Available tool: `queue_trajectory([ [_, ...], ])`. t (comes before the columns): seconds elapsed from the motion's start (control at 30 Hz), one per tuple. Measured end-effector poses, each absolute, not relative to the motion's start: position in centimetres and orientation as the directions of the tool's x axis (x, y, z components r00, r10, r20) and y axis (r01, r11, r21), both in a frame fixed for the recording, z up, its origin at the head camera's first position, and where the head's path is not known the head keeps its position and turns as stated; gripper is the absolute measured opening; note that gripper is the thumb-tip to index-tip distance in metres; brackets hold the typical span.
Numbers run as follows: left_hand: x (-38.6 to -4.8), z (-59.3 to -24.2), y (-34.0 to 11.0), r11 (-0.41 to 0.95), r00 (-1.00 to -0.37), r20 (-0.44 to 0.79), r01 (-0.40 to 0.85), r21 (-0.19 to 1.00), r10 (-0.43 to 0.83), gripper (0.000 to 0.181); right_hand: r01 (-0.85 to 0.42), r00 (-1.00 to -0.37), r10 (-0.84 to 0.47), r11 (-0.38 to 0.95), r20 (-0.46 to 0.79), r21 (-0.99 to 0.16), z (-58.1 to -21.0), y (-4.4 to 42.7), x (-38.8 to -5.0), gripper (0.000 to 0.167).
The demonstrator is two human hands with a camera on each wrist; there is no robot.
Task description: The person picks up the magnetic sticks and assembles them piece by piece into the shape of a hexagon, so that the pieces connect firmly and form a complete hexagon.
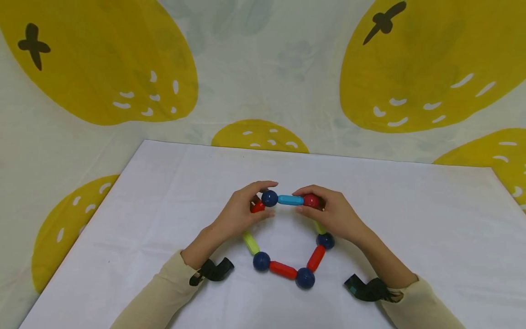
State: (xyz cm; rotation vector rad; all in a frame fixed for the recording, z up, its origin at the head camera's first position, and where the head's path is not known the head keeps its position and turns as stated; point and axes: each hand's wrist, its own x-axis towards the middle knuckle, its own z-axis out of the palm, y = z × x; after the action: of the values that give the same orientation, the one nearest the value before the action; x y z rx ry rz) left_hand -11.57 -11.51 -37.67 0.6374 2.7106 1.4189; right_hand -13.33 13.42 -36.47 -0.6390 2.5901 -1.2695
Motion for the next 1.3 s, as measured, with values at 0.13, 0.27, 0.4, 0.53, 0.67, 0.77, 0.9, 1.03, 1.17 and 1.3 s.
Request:
queue_trajectory([
  [0.13,-11.7,-38.0,-11.5,0.465,-0.891,0.155,0.364,0.807,0.427,0.068,-0.271,-0.91,-0.414,0.586,0.005,-0.764,-36.8,13.8,-13.7,0.029],
  [0.27,-11.8,-38.3,-11.5,0.419,-0.878,0.138,0.35,0.838,0.459,0.073,-0.249,-0.921,-0.389,0.604,-0.007,-0.757,-37.2,14.1,-14.1,0.029],
  [0.4,-11.9,-38.6,-11.5,0.383,-0.877,0.131,0.331,0.863,0.463,0.075,-0.237,-0.933,-0.359,0.637,-0.01,-0.733,-37.5,14.5,-14.5,0.028],
  [0.53,-11.9,-38.9,-11.5,0.378,-0.878,0.127,0.325,0.867,0.462,0.071,-0.225,-0.939,-0.343,0.653,-0.017,-0.724,-37.8,14.9,-14.8,0.029],
  [0.67,-11.9,-39.0,-11.4,0.454,-0.897,0.11,0.319,0.832,0.428,0.063,-0.223,-0.937,-0.347,0.655,-0.025,-0.722,-38.1,15.1,-15.0,0.029],
  [0.77,-11.9,-38.9,-11.3,0.559,-0.924,0.089,0.299,0.774,0.371,0.056,-0.225,-0.938,-0.346,0.655,-0.022,-0.721,-38.4,15.3,-15.1,0.029],
  [0.9,-11.7,-38.1,-11.5,0.715,-0.955,0.035,0.245,0.654,0.295,0.044,-0.244,-0.938,-0.348,0.65,0.004,-0.72,-38.8,15.5,-15.2,0.028],
  [1.03,-11.6,-37.0,-11.7,0.818,-0.965,-0.044,0.194,0.542,0.258,0.035,-0.26,-0.932,-0.363,0.656,0.006,-0.709,-38.9,15.8,-15.3,0.028],
  [1.17,-11.5,-36.2,-12.2,0.872,-0.963,-0.15,0.129,0.473,0.224,0.035,-0.258,-0.921,-0.387,0.675,-0.033,-0.691,-38.7,16.3,-15.6,0.031],
  [1.3,-11.4,-36.0,-12.6,0.884,-0.951,-0.231,0.082,0.46,0.208,0.035,-0.258,-0.914,-0.402,0.677,-0.053,-0.689,-38.3,17.0,-15.9,0.031],
])
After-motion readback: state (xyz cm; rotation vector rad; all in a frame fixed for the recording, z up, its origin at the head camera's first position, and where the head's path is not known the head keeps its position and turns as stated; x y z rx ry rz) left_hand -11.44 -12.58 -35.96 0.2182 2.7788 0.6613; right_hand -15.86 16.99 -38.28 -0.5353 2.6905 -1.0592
